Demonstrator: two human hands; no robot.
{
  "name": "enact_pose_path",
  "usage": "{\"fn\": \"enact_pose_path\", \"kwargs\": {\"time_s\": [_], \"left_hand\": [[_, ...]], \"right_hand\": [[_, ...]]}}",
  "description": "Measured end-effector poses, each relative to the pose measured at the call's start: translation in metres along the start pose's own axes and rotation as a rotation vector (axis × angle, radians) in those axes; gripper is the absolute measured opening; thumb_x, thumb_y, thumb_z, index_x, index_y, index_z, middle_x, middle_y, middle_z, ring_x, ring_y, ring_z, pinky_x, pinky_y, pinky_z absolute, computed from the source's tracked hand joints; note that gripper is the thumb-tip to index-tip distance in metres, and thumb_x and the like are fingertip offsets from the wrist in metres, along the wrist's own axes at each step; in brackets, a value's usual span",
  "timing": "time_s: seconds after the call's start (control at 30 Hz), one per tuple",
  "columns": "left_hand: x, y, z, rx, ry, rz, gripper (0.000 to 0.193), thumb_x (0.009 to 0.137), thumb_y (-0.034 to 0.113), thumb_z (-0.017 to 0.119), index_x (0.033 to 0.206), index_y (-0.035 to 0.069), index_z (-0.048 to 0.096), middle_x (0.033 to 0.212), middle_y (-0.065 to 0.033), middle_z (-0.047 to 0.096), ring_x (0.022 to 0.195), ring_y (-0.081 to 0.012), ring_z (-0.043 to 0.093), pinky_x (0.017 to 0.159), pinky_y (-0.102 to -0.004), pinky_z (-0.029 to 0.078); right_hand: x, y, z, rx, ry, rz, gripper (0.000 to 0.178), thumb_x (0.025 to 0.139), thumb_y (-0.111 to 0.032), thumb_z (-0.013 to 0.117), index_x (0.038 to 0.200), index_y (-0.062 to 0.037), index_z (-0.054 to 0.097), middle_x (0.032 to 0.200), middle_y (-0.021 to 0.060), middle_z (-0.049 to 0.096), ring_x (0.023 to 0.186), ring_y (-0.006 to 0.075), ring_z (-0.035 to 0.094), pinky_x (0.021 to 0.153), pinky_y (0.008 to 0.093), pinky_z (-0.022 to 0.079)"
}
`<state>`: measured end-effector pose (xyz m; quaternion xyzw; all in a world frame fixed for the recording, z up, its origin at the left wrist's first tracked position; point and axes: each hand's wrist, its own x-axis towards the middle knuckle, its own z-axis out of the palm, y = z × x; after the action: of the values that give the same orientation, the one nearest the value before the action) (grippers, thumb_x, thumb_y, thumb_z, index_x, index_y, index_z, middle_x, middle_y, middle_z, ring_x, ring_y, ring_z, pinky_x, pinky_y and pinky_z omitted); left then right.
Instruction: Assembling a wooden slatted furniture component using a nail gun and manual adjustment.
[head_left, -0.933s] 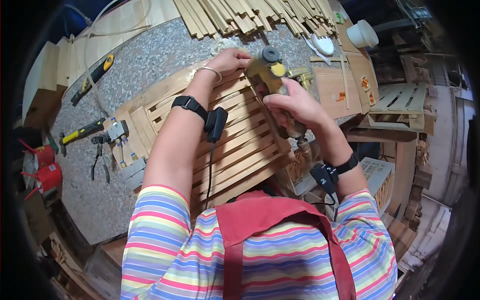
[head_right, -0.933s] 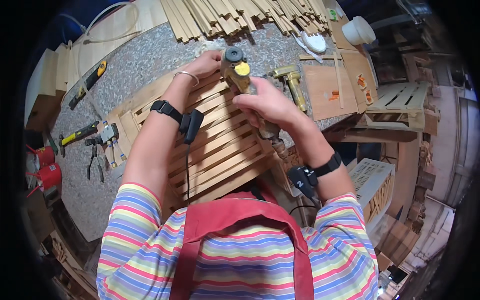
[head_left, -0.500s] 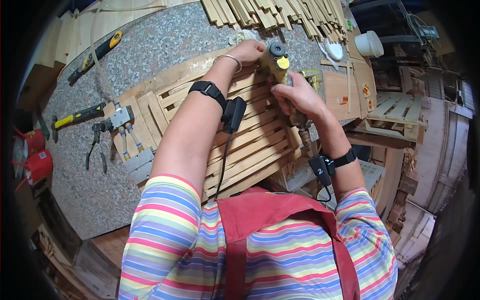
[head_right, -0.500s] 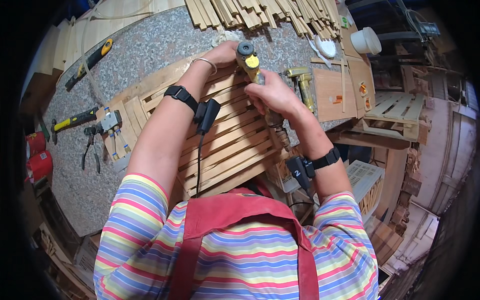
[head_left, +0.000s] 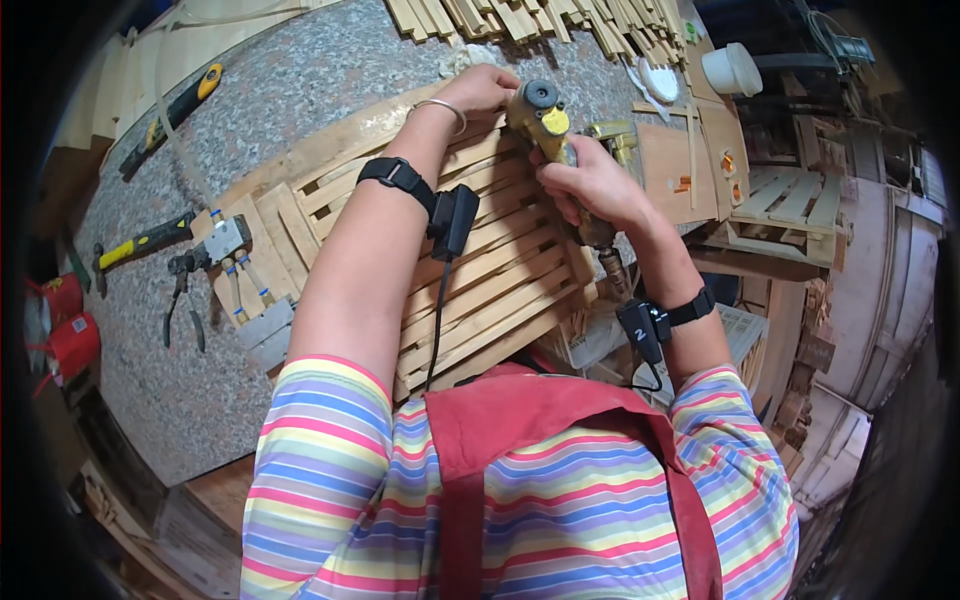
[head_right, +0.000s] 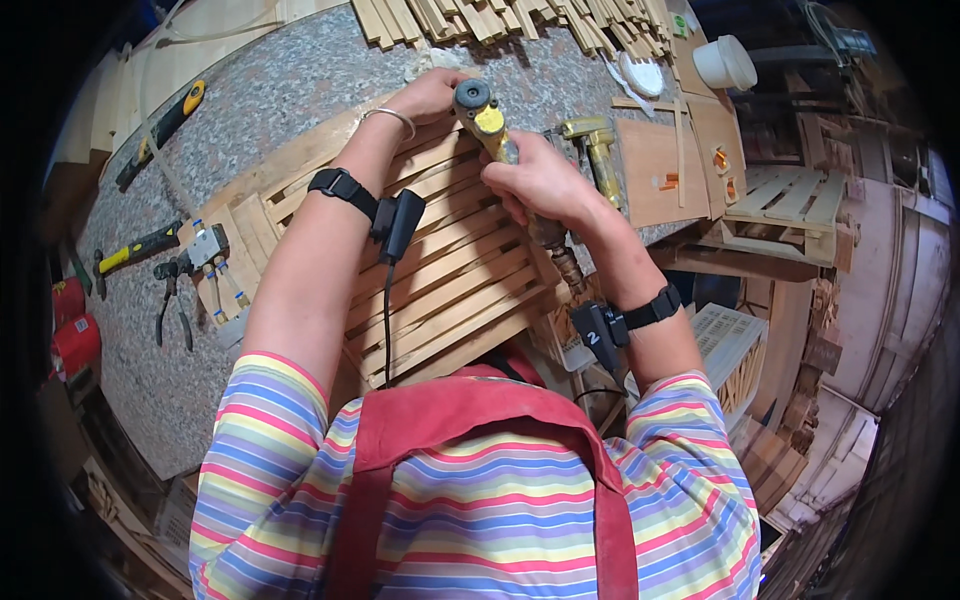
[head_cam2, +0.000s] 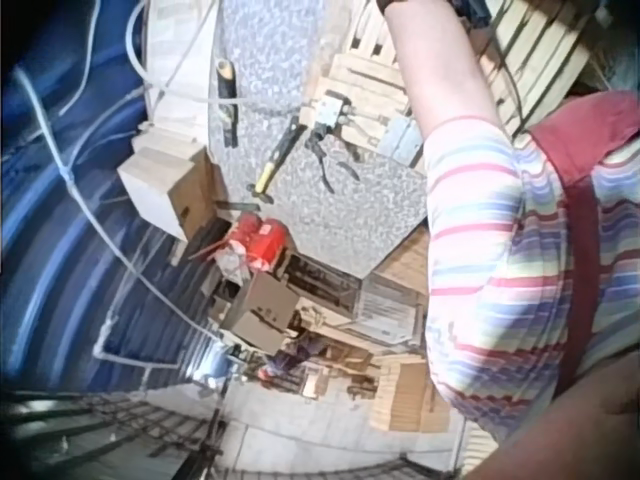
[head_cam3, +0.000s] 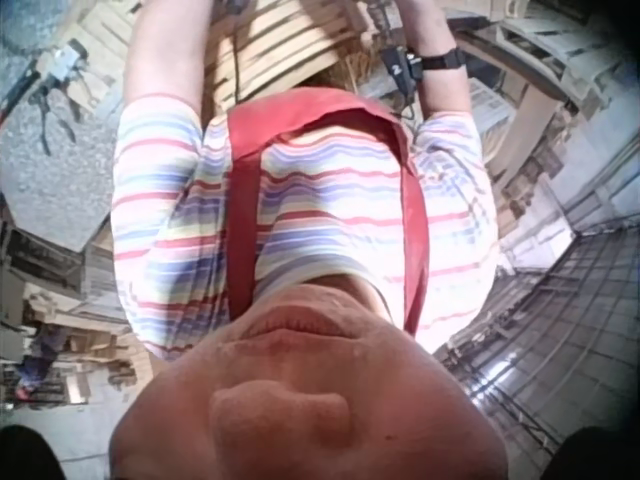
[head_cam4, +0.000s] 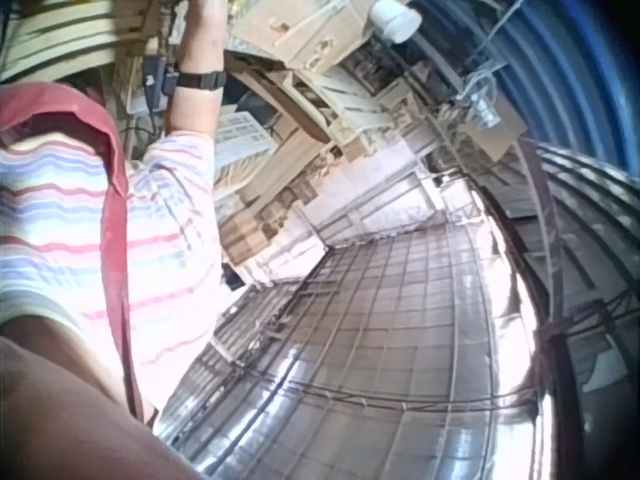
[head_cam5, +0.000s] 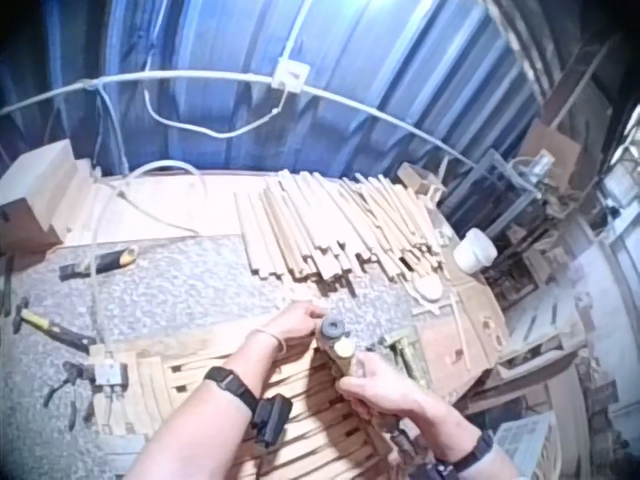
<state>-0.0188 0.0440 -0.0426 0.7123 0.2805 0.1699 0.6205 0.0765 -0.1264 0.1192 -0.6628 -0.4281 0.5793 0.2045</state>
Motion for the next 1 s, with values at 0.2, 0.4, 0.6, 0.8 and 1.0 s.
{"fn": "enact_pose_path", "kwargs": {"time_s": [0.2, 0.4, 0.6, 0.8, 1.0], "left_hand": [[0.000, 0.004, 0.006, 0.003, 0.022, -0.008, 0.025, 0.088, 0.005, 0.059, 0.112, 0.001, 0.066, 0.103, -0.0056, 0.068, 0.094, -0.0140, 0.061, 0.087, -0.0272, 0.047], [0.000, 0.006, 0.006, -0.042, 0.000, -0.008, 0.026, 0.089, 0.008, 0.060, 0.113, -0.001, 0.065, 0.105, -0.0064, 0.067, 0.096, -0.0139, 0.060, 0.089, -0.0277, 0.046], [-0.005, 0.012, 0.006, 0.006, -0.008, -0.024, 0.028, 0.089, 0.011, 0.061, 0.116, 0.004, 0.065, 0.102, -0.0037, 0.067, 0.094, -0.0127, 0.059, 0.087, -0.0273, 0.045], [-0.005, 0.014, 0.006, 0.026, 0.010, -0.021, 0.027, 0.090, 0.012, 0.060, 0.116, 0.006, 0.066, 0.101, -0.0026, 0.068, 0.092, -0.0121, 0.059, 0.087, -0.0264, 0.045], [-0.001, 0.004, 0.005, -0.067, 0.000, -0.007, 0.027, 0.091, 0.012, 0.059, 0.117, 0.004, 0.065, 0.102, -0.0028, 0.067, 0.092, -0.0121, 0.059, 0.087, -0.0266, 0.046]], "right_hand": [[-0.019, 0.001, 0.001, 0.019, -0.014, 0.010, 0.018, 0.079, -0.006, 0.054, 0.095, 0.0001, 0.048, 0.058, 0.0024, 0.049, 0.040, 0.0111, 0.048, 0.038, 0.0261, 0.039], [-0.019, 0.011, -0.003, 0.007, -0.020, 0.009, 0.016, 0.080, -0.006, 0.054, 0.094, -0.0001, 0.048, 0.058, 0.0025, 0.049, 0.040, 0.0112, 0.048, 0.038, 0.0260, 0.039], [-0.040, 0.016, -0.002, -0.018, -0.029, 0.041, 0.025, 0.082, -0.008, 0.053, 0.106, 0.0006, 0.049, 0.059, 0.0007, 0.049, 0.039, 0.0101, 0.046, 0.038, 0.0250, 0.036], [-0.047, 0.025, 0.000, -0.018, 0.009, 0.059, 0.023, 0.080, -0.007, 0.054, 0.101, 0.0016, 0.048, 0.057, 0.0024, 0.050, 0.038, 0.0121, 0.048, 0.037, 0.0270, 0.038], [-0.046, 0.029, -0.002, -0.054, 0.000, 0.057, 0.022, 0.080, -0.008, 0.054, 0.099, 0.0009, 0.048, 0.058, 0.0024, 0.049, 0.039, 0.0117, 0.048, 0.037, 0.0270, 0.039]]}}
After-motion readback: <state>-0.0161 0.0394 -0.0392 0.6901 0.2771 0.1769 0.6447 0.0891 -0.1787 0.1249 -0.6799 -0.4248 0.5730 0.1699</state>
